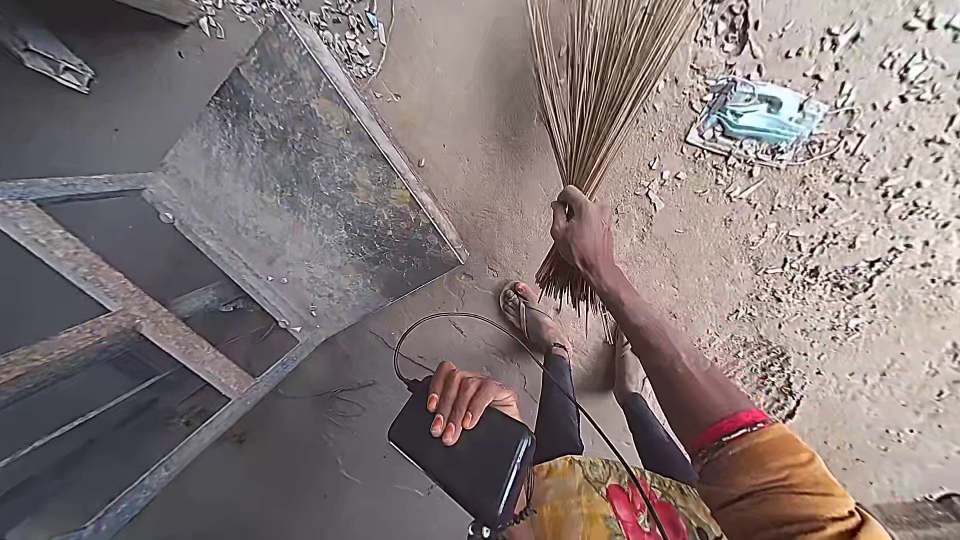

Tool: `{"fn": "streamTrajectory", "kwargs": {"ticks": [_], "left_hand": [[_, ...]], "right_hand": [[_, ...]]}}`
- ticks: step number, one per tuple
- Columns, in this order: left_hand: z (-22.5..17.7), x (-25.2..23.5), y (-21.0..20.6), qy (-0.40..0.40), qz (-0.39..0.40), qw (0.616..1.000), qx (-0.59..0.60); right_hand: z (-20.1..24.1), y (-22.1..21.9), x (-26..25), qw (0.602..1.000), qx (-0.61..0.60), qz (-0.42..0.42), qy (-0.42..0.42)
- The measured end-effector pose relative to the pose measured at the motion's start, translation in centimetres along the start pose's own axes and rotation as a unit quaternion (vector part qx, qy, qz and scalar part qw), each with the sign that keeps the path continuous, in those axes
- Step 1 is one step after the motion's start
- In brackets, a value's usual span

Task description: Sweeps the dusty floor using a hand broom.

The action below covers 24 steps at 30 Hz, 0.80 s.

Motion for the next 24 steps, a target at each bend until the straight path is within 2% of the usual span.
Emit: {"fn": "streamTrajectory", "kwargs": {"ticks": [1,3,4,5,6,8,9,11,12,13,14,15,17,18,19,20,21,23,24], "left_hand": [[-0.2,0.1,0.3,-0.005,-0.017,1.000,0.008],[-0.3,0.1,0.8,0.004,-0.031,0.999,0.035],[-0.1,0.0,0.9,0.026,-0.005,0.998,0.059],[-0.2,-0.2,0.8,0.050,0.036,0.995,0.083],[-0.5,-0.4,0.7,0.064,0.070,0.989,0.113],[-1.1,-0.7,0.4,0.045,0.068,0.987,0.136],[-1.5,-0.6,0.3,0.038,0.046,0.989,0.135],[-2.6,-0.1,0.7,-0.010,-0.011,0.992,0.125],[-3.3,0.3,1.2,-0.039,-0.037,0.991,0.121],[-4.1,0.4,1.6,-0.056,-0.023,0.990,0.126],[-5.1,0.4,1.9,-0.074,0.013,0.989,0.124],[-6.4,0.3,2.2,-0.093,0.065,0.987,0.110],[-9.0,0.2,2.1,-0.144,0.124,0.979,0.071],[-10.0,0.2,1.9,-0.173,0.138,0.973,0.061],[-10.8,0.1,1.7,-0.199,0.132,0.968,0.073],[-11.6,0.1,1.5,-0.224,0.102,0.964,0.101],[-12.4,0.2,1.6,-0.241,0.085,0.960,0.118],[-13.7,0.5,2.6,-0.261,0.081,0.952,0.138],[-14.1,0.8,3.1,-0.254,0.098,0.951,0.148]], "right_hand": [[0.2,-0.4,2.1,0.998,0.031,0.032,0.036],[-0.2,-2.0,5.1,0.962,0.146,0.224,0.057],[-1.1,-2.5,5.7,0.934,0.193,0.296,0.051],[-2.3,-2.5,5.4,0.924,0.211,0.319,0.028],[-3.7,-1.9,4.8,0.937,0.200,0.286,-0.002],[-4.6,1.2,3.4,0.983,0.137,0.120,-0.034],[-3.7,2.9,3.4,0.994,0.094,0.035,-0.035],[0.0,4.0,5.8,0.997,0.044,-0.055,0.012],[2.3,3.2,7.8,0.995,0.038,-0.060,0.077],[5.0,1.5,9.7,0.988,0.035,-0.030,0.148],[7.7,-1.0,11.5,0.977,0.050,0.035,0.205],[10.1,-4.1,13.1,0.958,0.087,0.143,0.234],[14.3,-10.8,14.8,0.870,0.203,0.374,0.248],[15.5,-14.0,14.7,0.816,0.254,0.456,0.247],[15.9,-16.6,13.9,0.785,0.279,0.498,0.241],[15.6,-18.0,12.7,0.791,0.272,0.496,0.233],[14.6,-18.1,11.6,0.824,0.241,0.462,0.221],[12.1,-15.0,11.2,0.913,0.143,0.319,0.213],[11.1,-12.8,12.1,0.943,0.097,0.227,0.223]]}}
Point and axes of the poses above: each hand's wrist, its own x-axis away from the middle knuckle, its own y-axis out of the back of the hand, z = x × y, the point moved 5 cm from there along -x, towards the middle knuckle, and after that the axes turned 7 degrees about z, right-handed, at the moved point
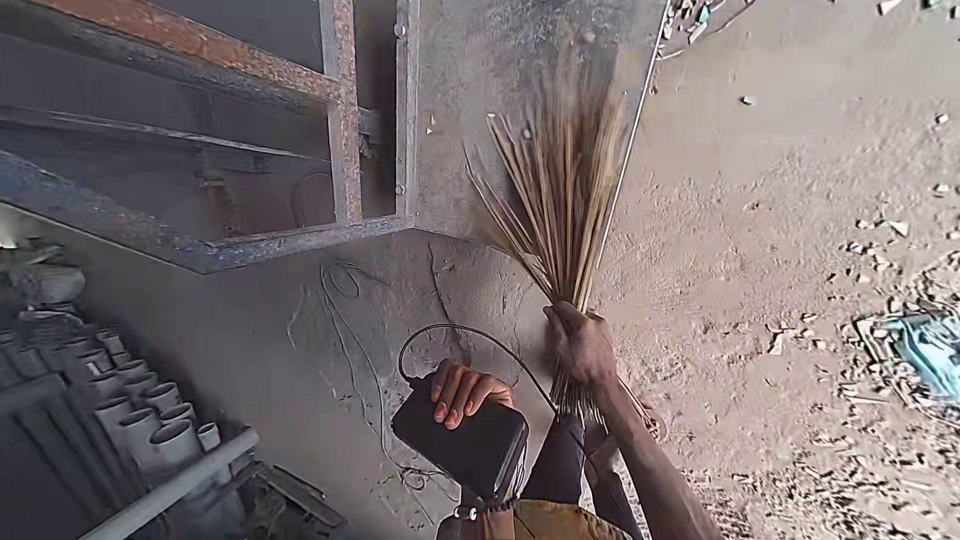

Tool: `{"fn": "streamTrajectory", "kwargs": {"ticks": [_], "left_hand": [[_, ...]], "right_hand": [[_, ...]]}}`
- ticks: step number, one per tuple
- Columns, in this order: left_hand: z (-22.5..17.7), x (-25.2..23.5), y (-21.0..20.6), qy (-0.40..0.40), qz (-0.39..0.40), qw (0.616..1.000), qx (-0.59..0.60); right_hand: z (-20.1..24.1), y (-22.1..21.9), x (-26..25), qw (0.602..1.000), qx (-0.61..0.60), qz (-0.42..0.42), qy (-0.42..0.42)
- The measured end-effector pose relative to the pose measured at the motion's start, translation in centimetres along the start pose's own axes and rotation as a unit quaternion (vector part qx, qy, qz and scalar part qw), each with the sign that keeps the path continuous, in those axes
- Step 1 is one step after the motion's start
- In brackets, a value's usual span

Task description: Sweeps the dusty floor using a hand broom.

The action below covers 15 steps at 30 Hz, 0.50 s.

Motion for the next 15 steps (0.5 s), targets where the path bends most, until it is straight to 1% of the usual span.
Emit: {"fn": "streamTrajectory", "kwargs": {"ticks": [1,2,3,4,5,6,7,8,9,10,11,12,13,14,15], "left_hand": [[-0.2,0.4,0.2,0.009,-0.002,1.000,0.011],[-0.1,0.6,0.4,0.018,-0.011,0.999,0.027],[-0.1,0.6,0.7,0.025,-0.016,0.999,0.040],[-0.4,0.8,1.2,0.036,-0.021,0.998,0.055],[-0.7,0.9,1.7,0.043,-0.021,0.997,0.067],[-0.9,1.0,1.8,0.035,-0.023,0.997,0.064],[-0.8,1.0,1.8,0.030,-0.023,0.998,0.057],[-0.3,0.9,1.4,0.037,-0.027,0.997,0.060],[0.1,0.7,1.1,0.049,-0.034,0.996,0.061],[0.2,0.5,0.8,0.058,-0.050,0.995,0.057],[0.0,0.4,0.5,0.060,-0.057,0.995,0.047],[-0.1,0.3,0.7,0.058,-0.050,0.996,0.047],[-0.1,0.3,1.1,0.057,-0.035,0.996,0.054],[0.0,0.5,1.4,0.065,-0.025,0.995,0.067],[0.3,0.5,1.9,0.084,-0.007,0.992,0.091]], "right_hand": [[-0.1,1.3,2.5,0.996,-0.010,-0.092,0.000],[0.4,2.5,4.7,0.988,-0.014,-0.151,-0.007],[1.5,3.0,6.1,0.984,-0.013,-0.178,0.000],[2.8,2.9,6.8,0.986,0.002,-0.168,0.021],[4.3,2.2,6.6,0.992,0.029,-0.117,0.049],[5.9,1.1,5.5,0.995,0.062,-0.024,0.070],[7.2,0.1,3.6,0.987,0.099,0.104,0.072],[8.1,-0.4,1.1,0.960,0.139,0.237,0.054],[8.3,-0.2,-1.5,0.930,0.162,0.327,0.036],[7.6,0.8,-3.4,0.926,0.161,0.342,0.028],[6.4,2.5,-4.0,0.944,0.141,0.299,0.020],[4.7,5.1,-3.6,0.972,0.107,0.208,0.012],[3.1,8.1,-2.5,0.994,0.075,0.082,0.003],[1.7,11.0,-0.7,0.997,0.055,-0.043,-0.021],[0.9,13.6,1.2,0.989,0.042,-0.130,-0.057]]}}
Point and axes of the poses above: each hand's wrist, its own x-axis away from the middle knuckle, its own y-axis out of the back of the hand, z = x × y, the point moved 5 cm from there along -x, towards the middle knuckle, and after that the axes turned 7 degrees about z, right-handed, at the moved point
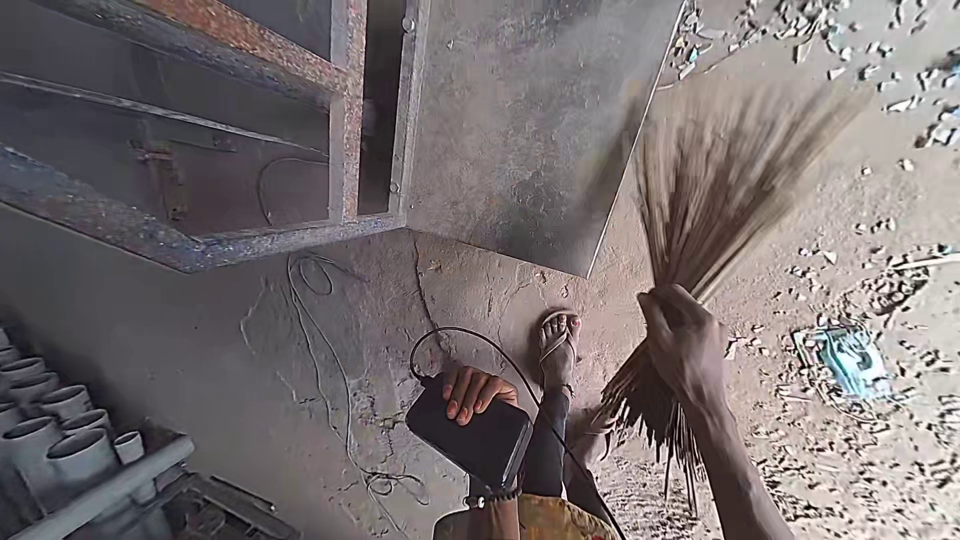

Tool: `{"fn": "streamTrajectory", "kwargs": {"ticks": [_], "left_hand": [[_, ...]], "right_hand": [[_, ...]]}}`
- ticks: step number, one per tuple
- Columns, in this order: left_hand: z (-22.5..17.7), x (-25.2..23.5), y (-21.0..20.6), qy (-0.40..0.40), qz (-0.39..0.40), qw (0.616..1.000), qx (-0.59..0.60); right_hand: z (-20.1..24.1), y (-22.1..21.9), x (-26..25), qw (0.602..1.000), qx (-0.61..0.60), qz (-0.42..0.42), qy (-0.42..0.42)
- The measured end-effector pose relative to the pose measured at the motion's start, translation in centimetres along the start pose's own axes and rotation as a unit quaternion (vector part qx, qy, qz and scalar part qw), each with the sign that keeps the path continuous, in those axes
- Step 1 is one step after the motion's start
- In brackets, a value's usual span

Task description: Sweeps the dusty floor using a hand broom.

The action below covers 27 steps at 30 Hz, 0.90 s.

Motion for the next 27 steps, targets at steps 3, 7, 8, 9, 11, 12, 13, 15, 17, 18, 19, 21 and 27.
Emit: {"fn": "streamTrajectory", "kwargs": {"ticks": [3,7,8,9,11,12,13,15,17,18,19,21,27], "left_hand": [[1.1,-0.5,1.0,-0.022,-0.028,0.999,0.006],[3.4,-1.9,0.6,0.041,0.000,0.999,0.014],[4.4,-2.6,-0.1,0.035,-0.023,0.999,0.009],[5.3,-3.6,-0.9,0.026,-0.046,0.999,-0.002],[6.8,-5.2,-2.0,0.034,-0.065,0.997,-0.011],[7.6,-5.9,-2.1,0.044,-0.073,0.996,-0.002],[8.5,-6.5,-2.2,0.050,-0.078,0.996,0.003],[9.7,-7.9,-1.9,0.126,0.012,0.991,0.052],[11.5,-10.9,-1.9,0.174,0.075,0.980,0.066],[12.2,-12.3,-2.0,0.179,0.087,0.978,0.057],[12.9,-13.4,-2.2,0.177,0.089,0.979,0.046],[13.8,-15.3,-2.4,0.170,0.091,0.981,0.024],[14.5,-16.2,-1.8,0.116,0.023,0.990,-0.075]], "right_hand": [[2.5,2.2,2.1,0.997,0.031,-0.070,0.033],[9.8,-4.8,-1.2,0.947,0.152,0.267,0.094],[10.4,-5.9,-3.2,0.918,0.184,0.342,0.084],[10.0,-6.2,-5.3,0.907,0.186,0.372,0.071],[7.0,-4.1,-7.6,0.949,0.116,0.293,0.026],[5.0,-1.7,-7.7,0.975,0.068,0.213,-0.005],[2.9,1.2,-7.0,0.990,0.022,0.136,-0.042],[-0.7,7.7,-4.4,0.988,-0.048,0.054,-0.134],[-2.0,13.4,-2.2,0.985,-0.047,0.039,-0.162],[-2.1,15.6,-1.3,0.986,-0.027,0.053,-0.153],[-1.6,17.4,-0.6,0.988,-0.014,0.083,-0.132],[0.5,19.7,-0.9,0.981,-0.063,0.168,-0.068],[16.2,15.5,-14.2,0.821,-0.340,0.448,0.100]]}}
Point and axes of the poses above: each hand's wrist, its own x-axis away from the middle knuckle, its own y-axis out of the back of the hand, z = x × y, the point moved 5 cm from there along -x, towards the middle knuckle, and after that the axes turned 7 degrees about z, right-handed, at the moved point
